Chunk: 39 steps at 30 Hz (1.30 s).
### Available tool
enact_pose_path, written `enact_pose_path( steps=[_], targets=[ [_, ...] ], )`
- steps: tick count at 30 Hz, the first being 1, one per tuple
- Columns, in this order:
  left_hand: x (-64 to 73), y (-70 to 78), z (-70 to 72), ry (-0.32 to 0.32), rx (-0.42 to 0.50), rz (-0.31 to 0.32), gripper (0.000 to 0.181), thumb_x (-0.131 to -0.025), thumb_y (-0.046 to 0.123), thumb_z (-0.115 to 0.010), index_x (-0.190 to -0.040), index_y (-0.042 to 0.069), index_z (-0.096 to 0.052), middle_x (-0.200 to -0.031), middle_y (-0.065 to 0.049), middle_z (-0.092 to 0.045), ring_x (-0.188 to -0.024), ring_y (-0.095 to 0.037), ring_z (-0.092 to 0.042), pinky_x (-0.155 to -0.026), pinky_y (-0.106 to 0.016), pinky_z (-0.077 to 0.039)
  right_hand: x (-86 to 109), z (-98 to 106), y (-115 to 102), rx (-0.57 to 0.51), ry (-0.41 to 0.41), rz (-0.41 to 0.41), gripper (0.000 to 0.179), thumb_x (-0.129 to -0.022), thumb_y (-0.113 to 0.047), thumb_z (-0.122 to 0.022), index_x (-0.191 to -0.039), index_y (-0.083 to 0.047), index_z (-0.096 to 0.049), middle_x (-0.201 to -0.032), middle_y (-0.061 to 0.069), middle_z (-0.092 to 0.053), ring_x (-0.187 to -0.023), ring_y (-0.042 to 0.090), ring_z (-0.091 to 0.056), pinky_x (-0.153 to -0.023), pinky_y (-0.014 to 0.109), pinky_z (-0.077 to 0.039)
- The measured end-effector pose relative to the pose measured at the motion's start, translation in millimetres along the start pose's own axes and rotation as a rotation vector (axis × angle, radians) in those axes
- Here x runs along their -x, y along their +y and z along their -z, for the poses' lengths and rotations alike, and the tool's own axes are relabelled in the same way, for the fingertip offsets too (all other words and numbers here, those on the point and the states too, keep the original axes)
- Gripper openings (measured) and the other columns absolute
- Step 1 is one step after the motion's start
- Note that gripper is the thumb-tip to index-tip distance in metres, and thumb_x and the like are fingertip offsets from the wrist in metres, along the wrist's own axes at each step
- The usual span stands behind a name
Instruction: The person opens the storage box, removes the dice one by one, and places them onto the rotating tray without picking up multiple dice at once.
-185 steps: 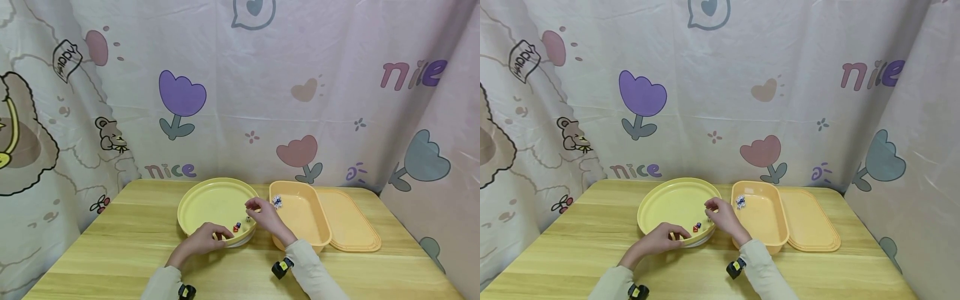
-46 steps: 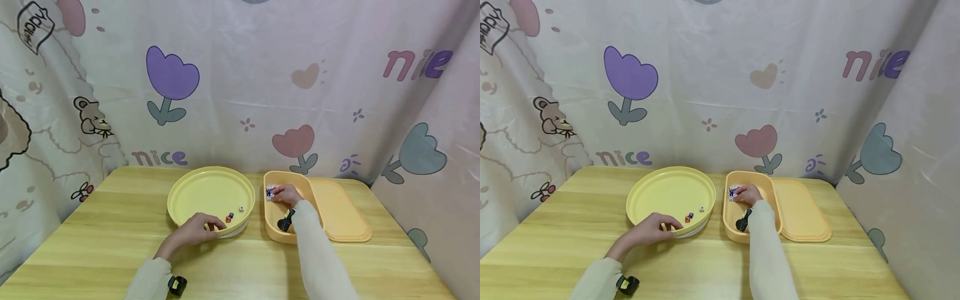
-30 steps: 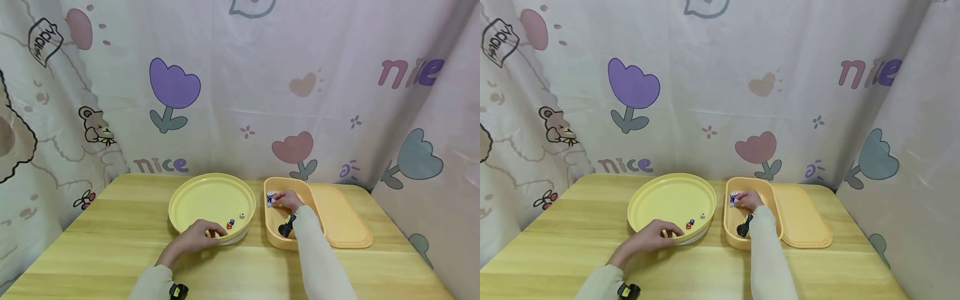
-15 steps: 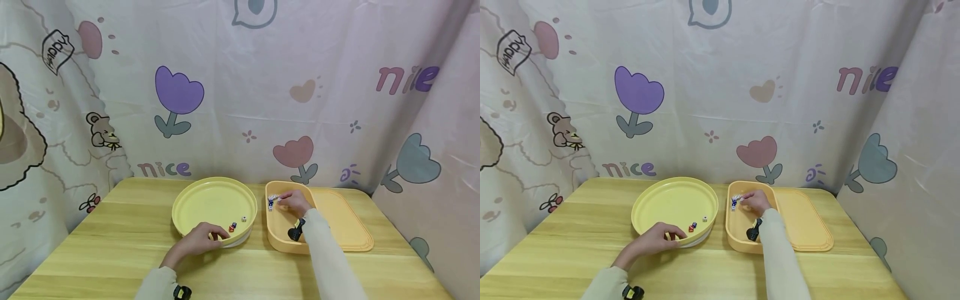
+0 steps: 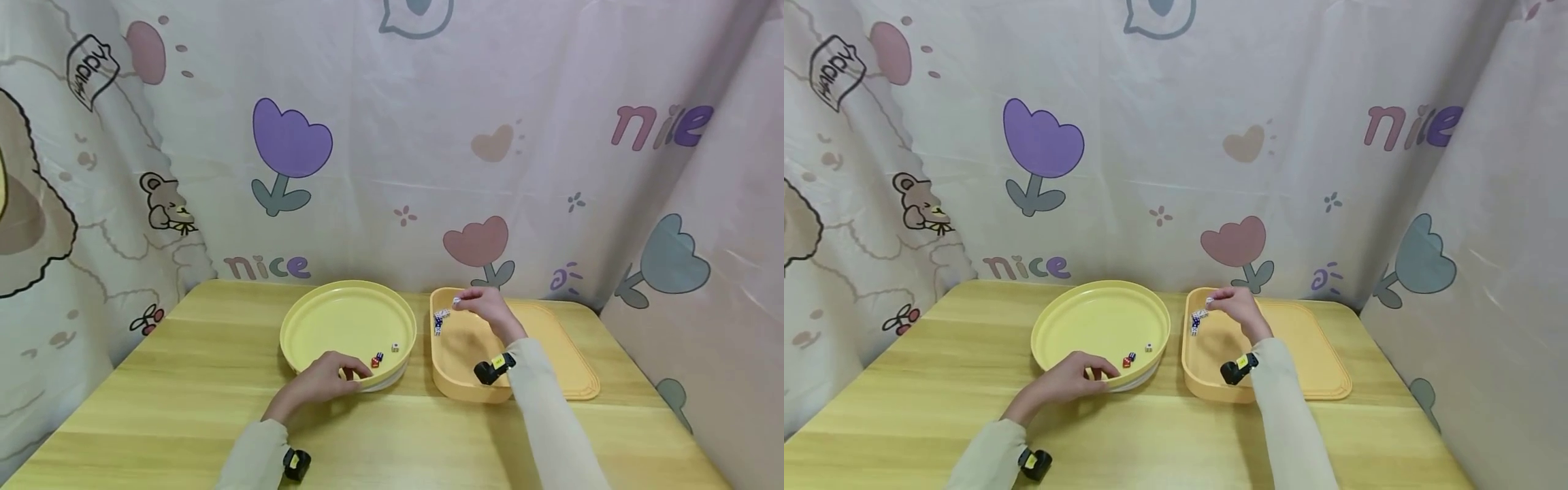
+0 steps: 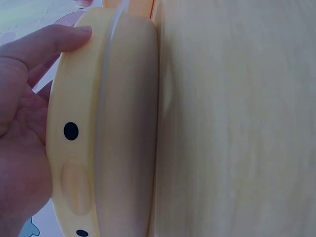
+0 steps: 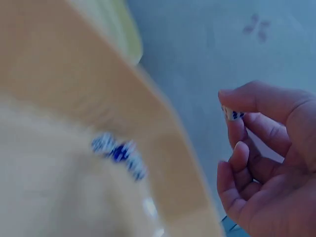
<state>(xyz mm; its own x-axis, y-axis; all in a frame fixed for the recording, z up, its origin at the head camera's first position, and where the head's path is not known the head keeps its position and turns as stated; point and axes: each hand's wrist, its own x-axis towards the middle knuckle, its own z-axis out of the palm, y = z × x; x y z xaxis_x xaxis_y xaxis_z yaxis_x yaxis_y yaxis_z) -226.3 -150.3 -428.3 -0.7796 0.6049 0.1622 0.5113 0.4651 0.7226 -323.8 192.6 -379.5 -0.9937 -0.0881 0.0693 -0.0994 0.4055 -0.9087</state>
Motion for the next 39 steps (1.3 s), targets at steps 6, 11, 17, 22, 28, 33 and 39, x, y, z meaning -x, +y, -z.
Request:
enact_pose_path(
  steps=[6, 11, 17, 22, 28, 33, 39],
  targets=[
    [-3.1, -2.0, 1.0, -0.017, -0.003, -0.001, 0.015, -0.086, 0.009, -0.07, -0.1, 0.011, -0.074, -0.096, 0.006, -0.069, -0.08, -0.007, -0.055, -0.072, -0.026, -0.045, 12.6, -6.9, -21.9, -0.029, 0.043, 0.034, 0.021, -0.082, -0.007, -0.074, -0.099, 0.004, -0.07, -0.094, 0.005, -0.068, -0.094, 0.02, -0.055, -0.091, 0.041, -0.037],
    [-1.8, -3.1, 0.7, -0.011, -0.003, -0.005, 0.015, -0.085, 0.008, -0.07, -0.1, 0.011, -0.074, -0.096, 0.005, -0.069, -0.079, -0.007, -0.055, -0.071, -0.026, -0.045, 23.5, -20.4, -28.0, -0.037, 0.037, 0.075, 0.021, -0.083, -0.007, -0.072, -0.1, 0.005, -0.07, -0.09, 0.005, -0.068, -0.089, 0.017, -0.058, -0.09, 0.041, -0.041],
    [-0.6, -4.3, -0.3, -0.006, 0.002, -0.004, 0.016, -0.085, 0.008, -0.07, -0.1, 0.011, -0.074, -0.096, 0.005, -0.069, -0.08, -0.007, -0.055, -0.071, -0.026, -0.045, 37.7, -40.1, -36.8, -0.093, 0.03, 0.143, 0.024, -0.082, -0.004, -0.071, -0.103, 0.007, -0.068, -0.086, 0.004, -0.067, -0.079, 0.014, -0.059, -0.076, 0.03, -0.046],
    [0.1, -4.5, -0.7, -0.011, 0.007, 0.012, 0.016, -0.086, 0.009, -0.069, -0.1, 0.011, -0.074, -0.096, 0.005, -0.069, -0.08, -0.007, -0.054, -0.071, -0.026, -0.045, 45.9, -58.3, -40.4, -0.086, 0.042, 0.17, 0.016, -0.08, -0.003, -0.073, -0.095, 0.002, -0.07, -0.084, 0.003, -0.065, -0.078, 0.016, -0.056, -0.067, 0.029, -0.046],
    [-1.9, -2.4, 0.4, -0.003, 0.011, 0.013, 0.016, -0.086, 0.01, -0.069, -0.101, 0.011, -0.074, -0.095, 0.006, -0.069, -0.08, -0.008, -0.055, -0.071, -0.026, -0.045, 44.4, -82.1, -46.0, -0.062, 0.039, 0.207, 0.015, -0.078, 0.0, -0.075, -0.093, 0.001, -0.071, -0.084, 0.004, -0.065, -0.078, 0.017, -0.055, -0.065, 0.028, -0.045],
    [-3.0, -1.7, 0.6, -0.003, 0.004, -0.009, 0.016, -0.086, 0.01, -0.07, -0.101, 0.01, -0.074, -0.096, 0.005, -0.069, -0.08, -0.006, -0.055, -0.071, -0.026, -0.046, 44.8, -100.5, -47.3, 0.003, 0.034, 0.254, 0.017, -0.078, 0.0, -0.076, -0.094, 0.0, -0.07, -0.084, 0.004, -0.065, -0.078, 0.017, -0.056, -0.066, 0.028, -0.047],
    [-1.0, -0.2, 0.6, -0.013, 0.002, 0.0, 0.015, -0.086, 0.01, -0.07, -0.101, 0.011, -0.074, -0.097, 0.004, -0.07, -0.08, -0.006, -0.055, -0.071, -0.026, -0.046, 51.3, -113.0, -41.6, 0.038, -0.001, 0.269, 0.014, -0.078, -0.001, -0.076, -0.09, -0.001, -0.069, -0.083, 0.003, -0.064, -0.076, 0.017, -0.056, -0.066, 0.03, -0.048]
  ],
)
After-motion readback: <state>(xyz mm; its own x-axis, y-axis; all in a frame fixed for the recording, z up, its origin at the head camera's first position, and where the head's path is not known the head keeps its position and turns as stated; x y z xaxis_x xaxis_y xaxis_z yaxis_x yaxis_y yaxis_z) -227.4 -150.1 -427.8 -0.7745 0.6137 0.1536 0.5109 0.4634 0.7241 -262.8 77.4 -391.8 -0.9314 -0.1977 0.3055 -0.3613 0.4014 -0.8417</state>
